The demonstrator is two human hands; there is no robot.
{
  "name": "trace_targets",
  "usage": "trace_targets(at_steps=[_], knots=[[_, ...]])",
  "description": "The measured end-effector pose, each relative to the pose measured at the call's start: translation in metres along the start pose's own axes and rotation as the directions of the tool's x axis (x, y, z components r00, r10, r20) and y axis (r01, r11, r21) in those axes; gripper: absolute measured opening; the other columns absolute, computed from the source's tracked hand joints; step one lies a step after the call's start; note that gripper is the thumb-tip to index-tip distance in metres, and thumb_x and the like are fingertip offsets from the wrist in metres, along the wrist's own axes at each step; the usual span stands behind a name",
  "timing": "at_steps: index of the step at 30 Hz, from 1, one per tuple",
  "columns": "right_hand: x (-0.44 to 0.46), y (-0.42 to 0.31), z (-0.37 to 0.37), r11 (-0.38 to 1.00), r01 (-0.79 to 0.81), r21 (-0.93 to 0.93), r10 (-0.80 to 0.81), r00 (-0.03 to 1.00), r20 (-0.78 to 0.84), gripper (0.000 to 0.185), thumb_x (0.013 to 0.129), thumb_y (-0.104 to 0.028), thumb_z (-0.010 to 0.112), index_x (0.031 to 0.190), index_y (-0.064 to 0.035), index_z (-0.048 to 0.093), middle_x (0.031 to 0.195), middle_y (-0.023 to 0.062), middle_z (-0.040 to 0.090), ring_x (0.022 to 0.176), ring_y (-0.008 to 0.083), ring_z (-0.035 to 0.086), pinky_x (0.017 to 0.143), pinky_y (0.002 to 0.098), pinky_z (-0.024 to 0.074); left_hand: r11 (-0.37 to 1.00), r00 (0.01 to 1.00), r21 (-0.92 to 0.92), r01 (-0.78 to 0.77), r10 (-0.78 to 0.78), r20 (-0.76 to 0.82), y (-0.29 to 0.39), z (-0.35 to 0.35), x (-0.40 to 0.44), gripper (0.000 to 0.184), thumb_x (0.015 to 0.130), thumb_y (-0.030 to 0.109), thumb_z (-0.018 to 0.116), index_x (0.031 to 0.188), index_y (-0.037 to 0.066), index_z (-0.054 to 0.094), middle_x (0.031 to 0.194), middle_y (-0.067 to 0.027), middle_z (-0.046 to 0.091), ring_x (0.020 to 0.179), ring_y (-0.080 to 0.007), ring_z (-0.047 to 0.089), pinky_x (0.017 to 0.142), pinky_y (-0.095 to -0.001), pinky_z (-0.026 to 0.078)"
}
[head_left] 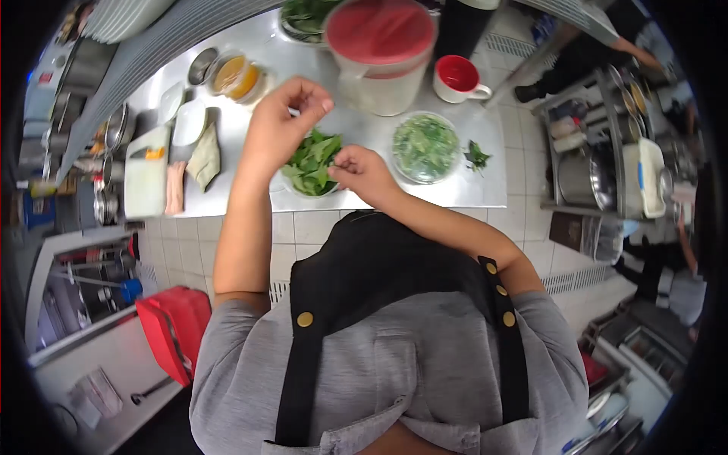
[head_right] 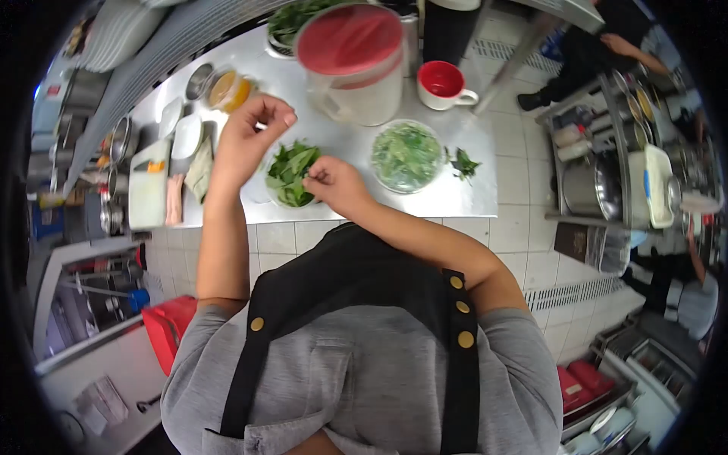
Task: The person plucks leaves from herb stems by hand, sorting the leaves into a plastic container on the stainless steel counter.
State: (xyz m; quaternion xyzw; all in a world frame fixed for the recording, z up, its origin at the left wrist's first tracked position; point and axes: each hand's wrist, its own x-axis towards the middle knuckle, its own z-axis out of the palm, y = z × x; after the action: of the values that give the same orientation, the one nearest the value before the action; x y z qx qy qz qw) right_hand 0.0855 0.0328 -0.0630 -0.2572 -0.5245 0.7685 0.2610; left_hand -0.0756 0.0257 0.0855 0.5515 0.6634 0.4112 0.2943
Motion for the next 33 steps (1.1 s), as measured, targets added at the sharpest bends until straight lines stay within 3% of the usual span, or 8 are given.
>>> trace_targets(at_steps=[6,19,24,28,29,30,31,33], knots=[[0.003,-0.009,0.012,0.980,0.058,-0.190,-0.059,0.998,0.001,0.014,0.090,-0.004,0.070,0.088,-0.0025,0.057,0.071,-0.0008,0.060,0.060,0.0036,0.053,0.055,0.0245,0.0434,0.967,0.996,0.241,0.078,-0.067,-0.053,-0.042,0.018,-0.056,0.028,0.080,0.012,0.080,0.101,0.002,0.065,0.086,-0.0012,0.066,0.076,-0.0095,0.057,0.071,-0.0283,0.050],[0.012,-0.008,0.011,0.909,0.080,-0.410,-0.078,0.997,0.020,0.012,0.090,-0.007,0.070,0.090,-0.0024,0.059,0.069,-0.0025,0.056,0.060,0.0033,0.048,0.055,0.0219,0.0392,0.953,0.971,-0.203,0.225,-0.237,-0.038,-0.094,0.007,-0.062,0.022,0.089,0.001,0.070,0.108,0.000,0.059,0.092,-0.0031,0.065,0.080,-0.0091,0.060,0.073,-0.0238,0.051],[0.015,0.000,0.001,1.000,0.009,0.013,-0.009,1.000,0.027,0.009,0.093,-0.003,0.066,0.093,-0.0044,0.058,0.078,-0.0046,0.058,0.067,0.0034,0.053,0.061,0.0193,0.0421,0.863,0.923,-0.460,0.209,-0.330,-0.199,-0.105,-0.005,-0.064,0.021,0.091,0.001,0.067,0.110,0.000,0.058,0.094,-0.0038,0.066,0.081,-0.0106,0.064,0.074,-0.0242,0.052],[0.006,-0.019,-0.009,0.995,-0.099,0.014,0.099,0.995,0.025,0.009,0.094,-0.004,0.066,0.097,-0.0064,0.058,0.084,-0.0038,0.061,0.072,0.0035,0.058,0.063,0.0194,0.0432,0.814,0.911,-0.534,0.228,-0.372,-0.177,-0.130,-0.005,-0.068,0.022,0.092,0.005,0.068,0.112,0.000,0.061,0.097,-0.0070,0.067,0.084,-0.0169,0.067,0.074,-0.0268,0.053],[0.006,-0.020,-0.010,0.995,-0.100,0.012,0.100,0.995,0.024,0.009,0.094,-0.004,0.066,0.097,-0.0064,0.058,0.084,-0.0038,0.061,0.072,0.0035,0.058,0.063,0.0194,0.0432,0.979,0.965,-0.097,0.179,-0.194,-0.175,-0.137,-0.002,-0.071,0.020,0.091,0.007,0.069,0.110,0.000,0.065,0.098,-0.0085,0.066,0.087,-0.0210,0.066,0.075,-0.0294,0.052],[0.005,-0.020,-0.011,0.995,-0.104,-0.004,0.104,0.994,0.019,0.009,0.094,-0.004,0.066,0.097,-0.0067,0.058,0.085,-0.0040,0.062,0.073,0.0035,0.058,0.063,0.0194,0.0432,0.933,0.995,0.356,0.062,-0.032,-0.090,-0.131,-0.002,-0.074,0.019,0.090,0.008,0.069,0.108,0.001,0.068,0.100,-0.0100,0.066,0.090,-0.0250,0.066,0.076,-0.0320,0.052],[0.005,-0.020,-0.012,0.994,-0.109,-0.020,0.109,0.994,0.015,0.009,0.094,-0.005,0.066,0.098,-0.0070,0.058,0.086,-0.0041,0.063,0.073,0.0034,0.059,0.063,0.0195,0.0432,0.819,0.978,0.574,0.013,0.110,-0.179,-0.124,0.006,-0.080,0.016,0.088,0.011,0.071,0.103,0.004,0.072,0.104,-0.0115,0.065,0.095,-0.0302,0.063,0.079,-0.0363,0.051],[0.005,-0.020,-0.012,0.993,-0.113,-0.033,0.113,0.994,0.005,0.009,0.094,-0.005,0.066,0.099,-0.0071,0.059,0.087,-0.0044,0.063,0.073,0.0031,0.059,0.063,0.0196,0.0432,0.885,0.966,0.466,0.008,0.114,-0.233,-0.110,0.010,-0.078,0.020,0.087,0.012,0.073,0.105,0.004,0.071,0.105,-0.0111,0.064,0.094,-0.0290,0.063,0.080,-0.0361,0.051]])
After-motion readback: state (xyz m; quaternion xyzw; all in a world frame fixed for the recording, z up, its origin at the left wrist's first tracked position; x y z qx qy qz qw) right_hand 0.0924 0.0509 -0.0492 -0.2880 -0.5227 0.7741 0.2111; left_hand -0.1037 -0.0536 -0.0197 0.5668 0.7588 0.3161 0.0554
